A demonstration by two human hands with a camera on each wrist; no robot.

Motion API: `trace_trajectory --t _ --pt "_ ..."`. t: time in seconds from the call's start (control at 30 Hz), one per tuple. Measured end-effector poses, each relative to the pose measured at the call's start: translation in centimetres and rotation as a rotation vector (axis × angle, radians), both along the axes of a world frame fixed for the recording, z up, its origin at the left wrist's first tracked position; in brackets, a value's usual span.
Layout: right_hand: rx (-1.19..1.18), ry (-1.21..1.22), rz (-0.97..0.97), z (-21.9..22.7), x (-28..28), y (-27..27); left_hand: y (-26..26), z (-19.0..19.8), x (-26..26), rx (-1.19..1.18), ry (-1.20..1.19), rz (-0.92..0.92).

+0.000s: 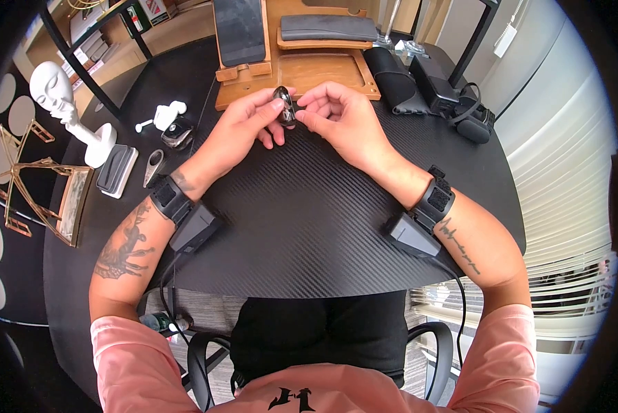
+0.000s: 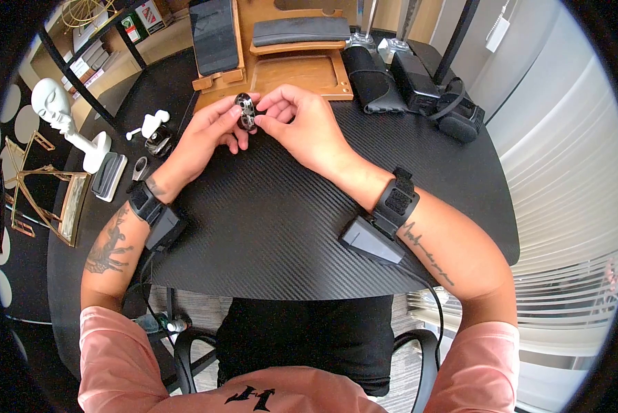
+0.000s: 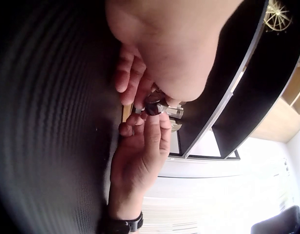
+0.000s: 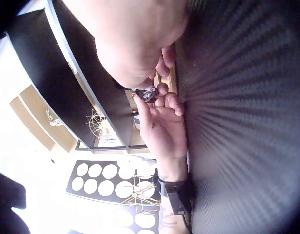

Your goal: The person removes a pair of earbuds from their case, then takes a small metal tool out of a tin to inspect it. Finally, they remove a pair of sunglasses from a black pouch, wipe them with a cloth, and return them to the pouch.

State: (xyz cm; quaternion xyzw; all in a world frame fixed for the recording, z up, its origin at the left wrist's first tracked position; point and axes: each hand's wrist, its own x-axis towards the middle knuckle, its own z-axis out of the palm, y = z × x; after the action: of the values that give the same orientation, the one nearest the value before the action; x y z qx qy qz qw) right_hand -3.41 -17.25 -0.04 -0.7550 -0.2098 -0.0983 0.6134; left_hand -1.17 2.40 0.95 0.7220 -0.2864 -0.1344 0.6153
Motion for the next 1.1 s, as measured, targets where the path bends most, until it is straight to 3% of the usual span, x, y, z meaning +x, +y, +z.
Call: trace_trajectory --t 0.17,0.33,1.1 --pt "-0.069 -0.004 0.021 0.2 -0.4 0.2 0.2 -0.3 0.2 -0.037 0.037 -0.062" --pt "-0.082 0.002 -0.026 0.5 -0.8 0.4 0.1 -0.2 0.2 0.081 -0.05 -0.117" --pt "-0.233 -0.148 -0.117 0.9 -1.4 0.5 0.2 0.1 0.2 0.092 -0.017 -0.126"
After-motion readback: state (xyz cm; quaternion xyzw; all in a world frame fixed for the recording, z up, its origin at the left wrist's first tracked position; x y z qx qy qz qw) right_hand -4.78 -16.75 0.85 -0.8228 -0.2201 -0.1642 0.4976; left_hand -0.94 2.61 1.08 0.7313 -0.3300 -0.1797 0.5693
